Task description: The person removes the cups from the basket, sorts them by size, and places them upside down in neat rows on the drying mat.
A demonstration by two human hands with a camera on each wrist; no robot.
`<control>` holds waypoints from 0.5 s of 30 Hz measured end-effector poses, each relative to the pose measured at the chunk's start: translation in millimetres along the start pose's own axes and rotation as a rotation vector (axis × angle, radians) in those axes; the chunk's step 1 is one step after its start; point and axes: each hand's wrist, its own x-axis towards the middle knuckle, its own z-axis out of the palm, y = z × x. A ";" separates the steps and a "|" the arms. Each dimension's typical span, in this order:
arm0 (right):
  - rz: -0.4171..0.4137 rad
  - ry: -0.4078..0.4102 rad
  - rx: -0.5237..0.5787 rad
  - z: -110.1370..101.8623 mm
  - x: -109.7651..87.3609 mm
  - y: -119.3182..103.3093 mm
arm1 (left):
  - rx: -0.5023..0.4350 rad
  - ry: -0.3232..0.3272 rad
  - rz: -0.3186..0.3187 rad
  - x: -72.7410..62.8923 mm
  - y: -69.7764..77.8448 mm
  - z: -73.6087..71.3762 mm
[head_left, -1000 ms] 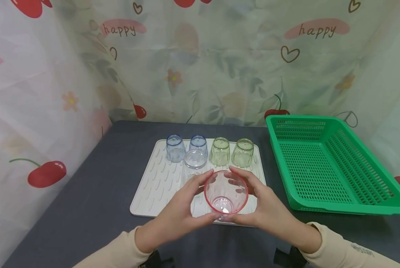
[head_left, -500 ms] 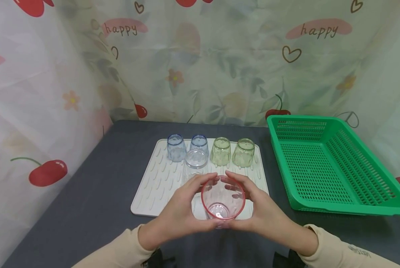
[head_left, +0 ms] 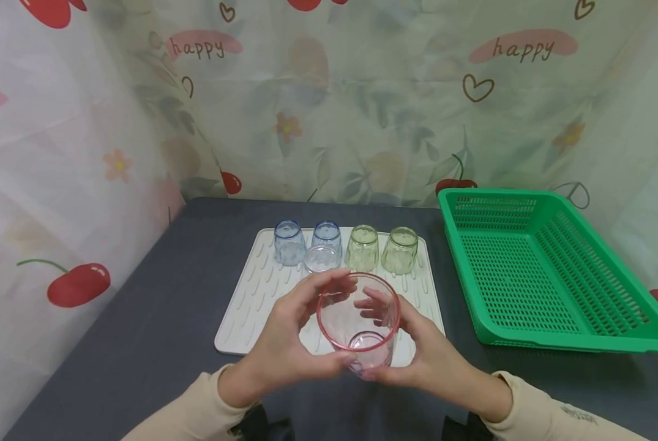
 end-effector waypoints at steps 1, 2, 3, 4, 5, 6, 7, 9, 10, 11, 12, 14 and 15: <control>-0.012 -0.006 0.006 0.2 -0.2 1.6 | -0.028 0.008 0.010 1.2 1.8 -1.3; -0.023 -0.012 0.013 0.5 -0.5 3.2 | -0.056 0.018 0.020 2.4 3.5 -2.7; -0.033 -0.017 0.022 0.7 -1.0 4.9 | -0.084 0.029 0.034 3.6 5.1 -4.2; -0.052 -0.022 0.026 0.9 -1.3 6.8 | -0.110 0.041 0.052 4.7 6.5 -5.7; -0.070 -0.025 0.033 0.9 -1.9 8.4 | -0.132 0.052 0.071 5.6 7.9 -7.2; -0.088 -0.026 0.041 0.8 -2.7 9.6 | -0.150 0.062 0.091 6.6 9.0 -8.8; -0.106 -0.025 0.051 0.5 -3.5 10.6 | -0.170 0.070 0.113 7.4 9.8 -10.4; -0.132 -0.021 0.073 -0.7 -5.2 11.5 | -0.207 0.082 0.142 8.7 11.0 -13.3; -0.145 -0.018 0.083 -1.6 -5.9 11.5 | -0.223 0.084 0.147 9.0 11.4 -14.6; -0.144 -0.015 0.095 -2.7 -6.7 11.2 | -0.239 0.085 0.147 9.2 11.4 -16.0; -0.143 -0.011 0.107 -4.0 -7.2 10.7 | -0.256 0.083 0.143 9.2 11.2 -17.3; -0.133 0.000 0.128 -7.4 -8.0 9.5 | -0.285 0.077 0.127 8.6 10.1 -19.5; -0.126 0.009 0.137 -9.5 -8.3 8.9 | -0.299 0.071 0.117 7.8 9.1 -20.7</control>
